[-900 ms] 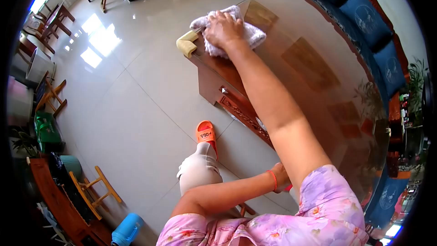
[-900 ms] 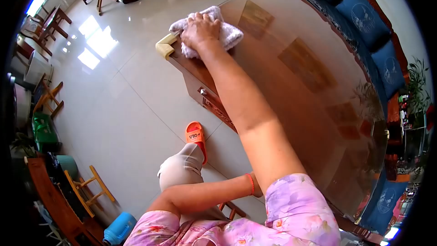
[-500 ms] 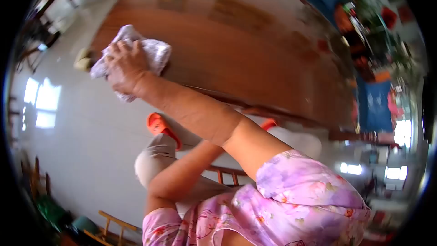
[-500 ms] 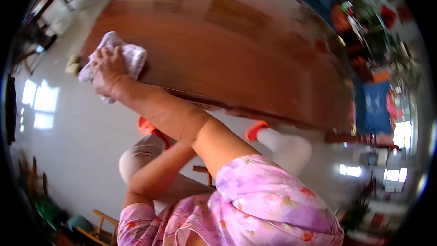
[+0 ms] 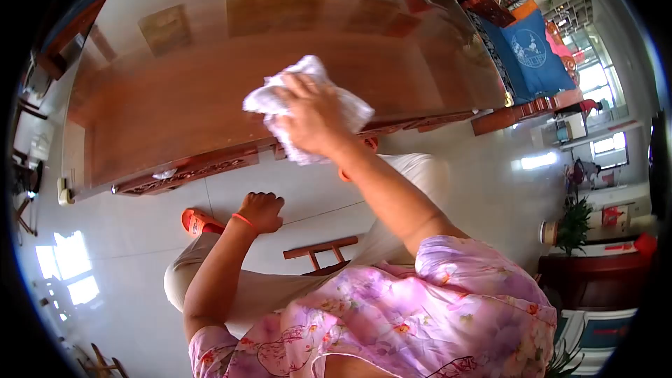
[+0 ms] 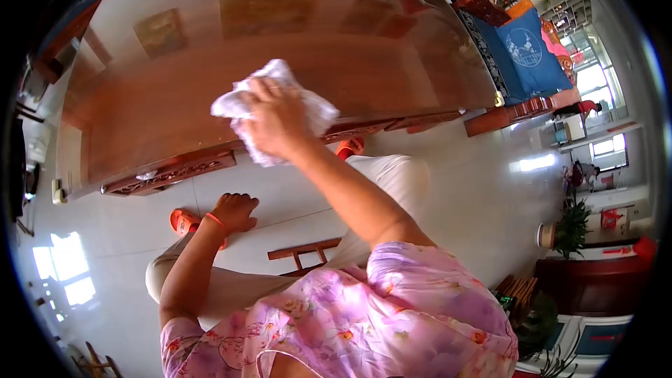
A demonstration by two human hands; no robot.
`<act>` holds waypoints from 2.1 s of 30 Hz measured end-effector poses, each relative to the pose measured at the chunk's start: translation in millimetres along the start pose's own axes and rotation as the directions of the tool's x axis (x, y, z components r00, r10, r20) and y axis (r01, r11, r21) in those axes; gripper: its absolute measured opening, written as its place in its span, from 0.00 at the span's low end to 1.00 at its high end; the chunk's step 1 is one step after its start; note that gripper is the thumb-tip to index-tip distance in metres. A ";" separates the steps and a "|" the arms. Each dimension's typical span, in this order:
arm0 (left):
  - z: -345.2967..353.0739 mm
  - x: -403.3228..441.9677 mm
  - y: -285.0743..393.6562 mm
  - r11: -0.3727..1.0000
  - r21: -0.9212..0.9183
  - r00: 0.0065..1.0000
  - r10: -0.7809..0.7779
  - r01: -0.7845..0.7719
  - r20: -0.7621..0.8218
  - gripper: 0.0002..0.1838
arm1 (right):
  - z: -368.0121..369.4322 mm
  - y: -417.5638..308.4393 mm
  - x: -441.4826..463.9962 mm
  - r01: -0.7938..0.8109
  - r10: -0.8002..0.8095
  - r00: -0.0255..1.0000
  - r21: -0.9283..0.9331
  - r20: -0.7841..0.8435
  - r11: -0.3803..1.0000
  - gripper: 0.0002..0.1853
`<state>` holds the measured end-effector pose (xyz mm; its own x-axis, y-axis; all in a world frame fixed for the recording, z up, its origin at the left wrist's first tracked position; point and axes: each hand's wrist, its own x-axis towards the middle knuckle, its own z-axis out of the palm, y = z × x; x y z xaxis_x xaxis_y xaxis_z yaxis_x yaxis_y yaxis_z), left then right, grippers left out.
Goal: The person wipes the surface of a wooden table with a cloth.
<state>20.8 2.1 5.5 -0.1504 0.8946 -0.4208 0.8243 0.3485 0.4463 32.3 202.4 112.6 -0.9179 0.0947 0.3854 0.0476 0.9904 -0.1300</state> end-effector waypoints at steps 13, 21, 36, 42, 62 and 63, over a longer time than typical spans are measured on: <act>14.5 -8.7 3.8 0.997 0.078 0.996 0.026 -0.019 -0.085 0.13 | -99.0 359.6 -126.9 -0.802 0.812 0.577 -0.251 -0.089 0.542 0.26; 17.0 -10.5 24.1 0.987 0.098 0.984 0.141 -0.130 -0.111 0.15 | -50.4 262.6 -4.0 -0.659 0.743 0.668 -0.438 0.034 0.612 0.26; -2.5 -31.2 17.2 0.996 -0.022 0.979 0.075 -0.081 -0.192 0.10 | 92.2 -75.3 214.2 -0.043 0.088 0.975 -0.218 0.202 0.975 0.25; -21.1 -24.0 3.7 0.998 -0.052 0.967 0.023 -0.037 -0.254 0.10 | 137.3 -183.6 281.2 0.113 -0.077 0.973 -0.157 0.219 0.981 0.25; -15.0 -44.8 -34.5 0.915 -0.390 0.774 -0.175 -0.100 -0.609 0.12 | 216.6 -368.0 432.2 0.349 -0.331 0.880 0.007 0.340 0.937 0.27; -25.8 -50.8 -34.0 0.910 -0.408 0.827 -0.176 -0.069 -0.534 0.12 | 216.9 -365.5 431.0 0.370 -0.355 0.873 0.021 0.334 0.929 0.28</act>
<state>-13.7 -47.9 32.1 -0.5607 0.8280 -0.0052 0.5382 0.3693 0.7576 -466.2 -140.7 128.1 -0.9499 -0.3026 0.0780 -0.3034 0.9529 0.0024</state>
